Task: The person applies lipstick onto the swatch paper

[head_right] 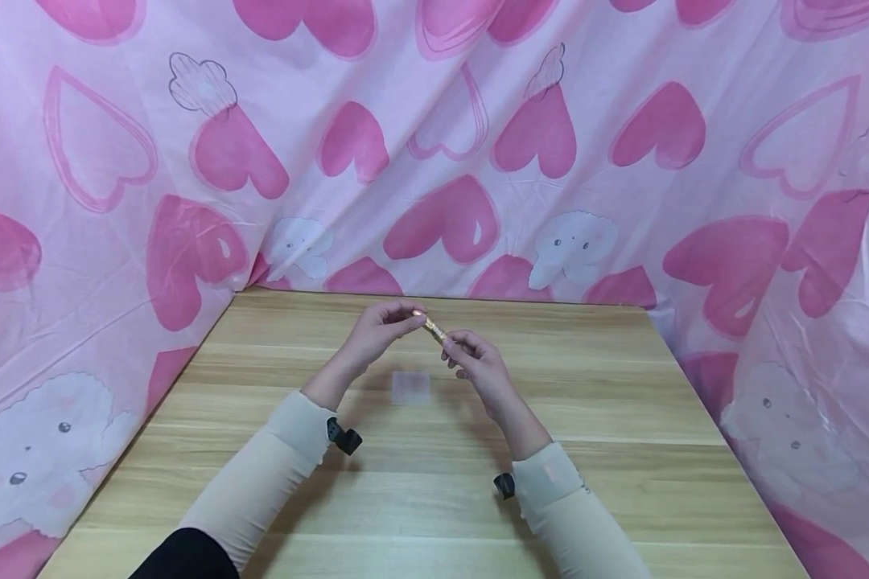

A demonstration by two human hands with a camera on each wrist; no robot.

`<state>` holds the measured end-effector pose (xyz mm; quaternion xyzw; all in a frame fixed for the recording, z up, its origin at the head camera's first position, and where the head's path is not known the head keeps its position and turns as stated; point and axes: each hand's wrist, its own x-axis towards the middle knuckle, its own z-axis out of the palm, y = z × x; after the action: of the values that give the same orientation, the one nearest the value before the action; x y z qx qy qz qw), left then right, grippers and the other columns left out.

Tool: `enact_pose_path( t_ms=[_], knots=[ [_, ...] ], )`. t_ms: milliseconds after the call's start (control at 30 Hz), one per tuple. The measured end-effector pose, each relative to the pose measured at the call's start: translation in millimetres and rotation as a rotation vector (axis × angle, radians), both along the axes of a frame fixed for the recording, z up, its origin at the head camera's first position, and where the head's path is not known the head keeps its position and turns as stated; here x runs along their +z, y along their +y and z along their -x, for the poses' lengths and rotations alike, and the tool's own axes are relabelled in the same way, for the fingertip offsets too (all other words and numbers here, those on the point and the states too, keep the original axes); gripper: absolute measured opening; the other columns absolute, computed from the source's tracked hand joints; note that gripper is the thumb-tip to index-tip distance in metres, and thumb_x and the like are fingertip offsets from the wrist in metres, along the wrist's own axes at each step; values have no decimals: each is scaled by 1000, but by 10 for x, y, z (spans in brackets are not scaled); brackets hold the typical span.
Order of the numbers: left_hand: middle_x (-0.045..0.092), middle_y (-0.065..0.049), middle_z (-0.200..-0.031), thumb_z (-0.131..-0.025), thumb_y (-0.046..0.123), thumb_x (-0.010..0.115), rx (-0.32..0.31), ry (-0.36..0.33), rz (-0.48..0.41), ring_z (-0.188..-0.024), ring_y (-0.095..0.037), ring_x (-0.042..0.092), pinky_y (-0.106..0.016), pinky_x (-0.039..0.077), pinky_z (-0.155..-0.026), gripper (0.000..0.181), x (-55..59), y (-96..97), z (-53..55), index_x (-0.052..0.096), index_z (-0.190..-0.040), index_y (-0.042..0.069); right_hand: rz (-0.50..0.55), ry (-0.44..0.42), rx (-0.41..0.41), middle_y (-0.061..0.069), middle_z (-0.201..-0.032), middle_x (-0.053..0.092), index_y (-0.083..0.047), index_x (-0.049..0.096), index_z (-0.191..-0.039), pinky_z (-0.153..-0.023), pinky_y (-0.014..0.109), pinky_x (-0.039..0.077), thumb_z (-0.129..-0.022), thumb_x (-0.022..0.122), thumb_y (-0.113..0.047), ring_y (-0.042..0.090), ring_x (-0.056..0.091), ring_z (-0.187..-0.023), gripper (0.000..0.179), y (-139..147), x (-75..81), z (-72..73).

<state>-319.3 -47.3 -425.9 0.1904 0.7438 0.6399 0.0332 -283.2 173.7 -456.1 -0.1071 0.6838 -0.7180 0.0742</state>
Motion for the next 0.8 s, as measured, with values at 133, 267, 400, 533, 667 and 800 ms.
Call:
enact_pose_path(
  t_ms=[133, 267, 400, 533, 667, 800],
  knots=[
    [73, 2, -103, -92, 43, 73, -23, 33, 84, -101, -18, 65, -41, 53, -92, 32, -18, 16, -7, 75, -114, 20, -32, 5, 4, 0, -91, 63, -2, 63, -119, -73, 33, 46, -100, 65, -27, 15, 56, -85, 32, 7, -6, -1],
    [73, 3, -100, -92, 44, 72, -12, 60, 116, -97, -17, 66, -41, 53, -88, 31, -23, 30, -29, 75, -113, 21, -51, 8, 20, 1, -94, 65, 0, 61, -122, -74, 31, 47, -100, 65, -26, 16, 57, -86, 34, 10, -5, -10],
    [72, 4, -96, -92, 45, 72, -7, 81, 143, -94, -16, 65, -40, 53, -85, 28, -14, 37, -45, 76, -111, 24, -75, 17, 25, 2, -95, 66, 0, 61, -122, -74, 30, 48, -100, 64, -26, 16, 57, -86, 34, 7, 0, -13],
    [73, 1, -96, -92, 45, 72, -13, 92, 153, -93, -17, 65, -41, 53, -84, 25, 2, 37, -52, 75, -110, 27, -100, 33, 26, 3, -96, 67, 0, 61, -121, -76, 34, 48, -100, 64, -27, 16, 57, -87, 34, 3, 10, -12],
    [73, 2, -96, -93, 42, 72, -17, 115, 171, -93, -17, 65, -41, 53, -83, 24, 22, 18, -63, 75, -111, 26, -182, 81, 44, 8, -101, 71, -3, 62, -122, -79, 38, 48, -101, 63, -28, 20, 60, -91, 33, 4, 12, -12],
    [72, 7, -94, -93, 42, 72, -26, 148, 205, -94, -15, 64, -41, 53, -82, 28, 36, -2, -67, 75, -114, 24, -279, 159, 66, 12, -108, 72, -7, 65, -121, -84, 38, 50, -101, 63, -28, 25, 62, -99, 29, 13, 5, -6]
  ],
)
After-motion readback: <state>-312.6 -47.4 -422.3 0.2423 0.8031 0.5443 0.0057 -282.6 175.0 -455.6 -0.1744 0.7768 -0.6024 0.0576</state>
